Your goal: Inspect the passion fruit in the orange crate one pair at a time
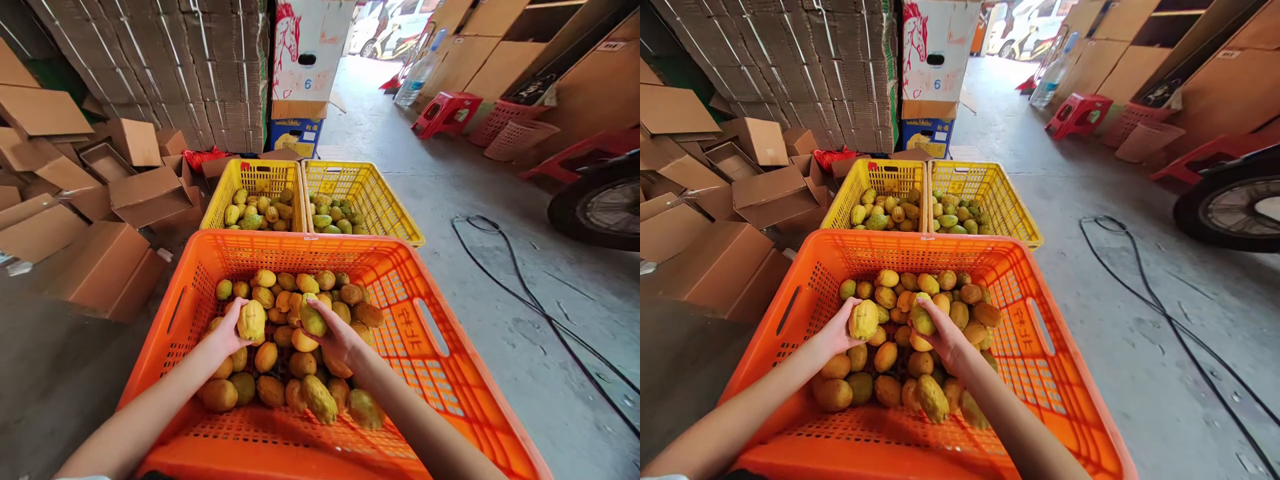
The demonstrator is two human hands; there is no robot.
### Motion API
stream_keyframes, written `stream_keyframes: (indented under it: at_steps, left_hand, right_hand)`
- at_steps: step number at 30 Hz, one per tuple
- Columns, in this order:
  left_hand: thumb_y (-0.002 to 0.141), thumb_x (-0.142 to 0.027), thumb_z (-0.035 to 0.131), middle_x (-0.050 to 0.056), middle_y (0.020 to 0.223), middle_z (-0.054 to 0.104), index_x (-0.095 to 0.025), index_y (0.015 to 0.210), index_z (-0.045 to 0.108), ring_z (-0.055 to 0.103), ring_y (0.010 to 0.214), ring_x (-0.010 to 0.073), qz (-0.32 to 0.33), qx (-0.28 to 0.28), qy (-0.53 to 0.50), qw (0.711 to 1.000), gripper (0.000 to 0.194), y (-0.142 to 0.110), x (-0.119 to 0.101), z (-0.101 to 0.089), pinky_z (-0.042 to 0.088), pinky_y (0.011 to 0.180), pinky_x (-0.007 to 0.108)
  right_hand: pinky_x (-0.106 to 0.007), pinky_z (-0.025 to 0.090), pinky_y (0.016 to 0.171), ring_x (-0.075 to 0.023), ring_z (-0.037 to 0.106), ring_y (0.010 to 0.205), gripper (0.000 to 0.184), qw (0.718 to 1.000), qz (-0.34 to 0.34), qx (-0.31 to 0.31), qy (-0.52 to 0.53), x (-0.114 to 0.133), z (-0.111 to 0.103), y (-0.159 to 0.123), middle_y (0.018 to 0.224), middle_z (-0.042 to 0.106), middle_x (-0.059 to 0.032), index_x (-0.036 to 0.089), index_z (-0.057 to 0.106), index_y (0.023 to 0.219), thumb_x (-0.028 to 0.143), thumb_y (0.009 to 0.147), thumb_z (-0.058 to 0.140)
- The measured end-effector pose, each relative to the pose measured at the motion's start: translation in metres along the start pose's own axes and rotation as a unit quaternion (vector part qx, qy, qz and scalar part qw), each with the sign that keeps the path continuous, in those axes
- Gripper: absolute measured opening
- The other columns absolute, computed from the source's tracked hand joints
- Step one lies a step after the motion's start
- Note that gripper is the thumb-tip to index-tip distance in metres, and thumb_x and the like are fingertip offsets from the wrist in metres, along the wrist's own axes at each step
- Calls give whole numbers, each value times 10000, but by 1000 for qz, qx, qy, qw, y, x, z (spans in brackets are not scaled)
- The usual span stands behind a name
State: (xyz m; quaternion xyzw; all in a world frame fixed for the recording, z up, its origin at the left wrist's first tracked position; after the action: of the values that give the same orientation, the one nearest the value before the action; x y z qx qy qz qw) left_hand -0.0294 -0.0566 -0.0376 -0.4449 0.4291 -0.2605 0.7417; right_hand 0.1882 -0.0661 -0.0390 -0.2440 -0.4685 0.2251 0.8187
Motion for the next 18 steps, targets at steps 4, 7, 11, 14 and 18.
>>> stream_keyframes:
  at_steps: [4, 7, 11, 14, 18]
  left_hand:
    - [923, -407, 526, 108, 768, 704, -133, 866, 634, 685, 652, 214, -35, 27, 14, 999, 300, 0, 4, 1, 584, 548, 335]
    - [880, -393, 642, 103, 763, 707, -127, 888, 633, 688, 652, 198, -33, 48, 3, 998, 266, -2, 5, 3, 597, 599, 330]
    - [883, -337, 654, 95, 764, 710, -134, 924, 637, 686, 627, 186, -2, 58, 15, 998, 208, -3, 4, 4, 581, 549, 287]
    - [878, -333, 647, 68, 761, 702, -151, 903, 622, 682, 624, 174, 1, 39, -13, 999, 185, -3, 3, 2, 594, 585, 301]
    - [864, -353, 653, 10, 676, 652, -173, 855, 601, 631, 543, 142, 8, -7, -18, 1000, 188, -3, 2, 1, 578, 550, 284]
  right_hand:
    - [-373, 604, 771, -188, 694, 777, 378, 999, 29, -8, -19, 3, 6, -5, 941, 699, -12, 229, 619, 947, 392, 681, 832]
    - [-405, 592, 776, -220, 701, 836, 435, 998, 24, -1, -52, 2, 5, -4, 963, 707, -29, 229, 618, 994, 407, 668, 844]
    - [-323, 537, 769, -190, 655, 850, 394, 998, -2, -15, -62, -2, 4, -2, 916, 698, -4, 225, 642, 969, 452, 695, 810]
    - [-255, 487, 748, -175, 612, 898, 344, 998, -23, -32, -56, -2, 3, -1, 918, 690, 10, 224, 664, 915, 471, 706, 784]
    - [-219, 462, 711, -155, 596, 880, 271, 998, -29, -27, -41, -1, 3, -2, 891, 682, 32, 236, 660, 886, 442, 736, 752]
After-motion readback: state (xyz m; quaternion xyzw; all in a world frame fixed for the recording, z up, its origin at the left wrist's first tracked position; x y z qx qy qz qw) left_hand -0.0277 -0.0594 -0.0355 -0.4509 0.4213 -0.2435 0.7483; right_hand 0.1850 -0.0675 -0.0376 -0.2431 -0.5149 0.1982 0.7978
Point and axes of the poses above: each hand's wrist, its own y-axis towards the middle knuckle, its own z-axis out of the palm, x = y × z, the point moved 2 cm from there along y, towards the middle knuckle
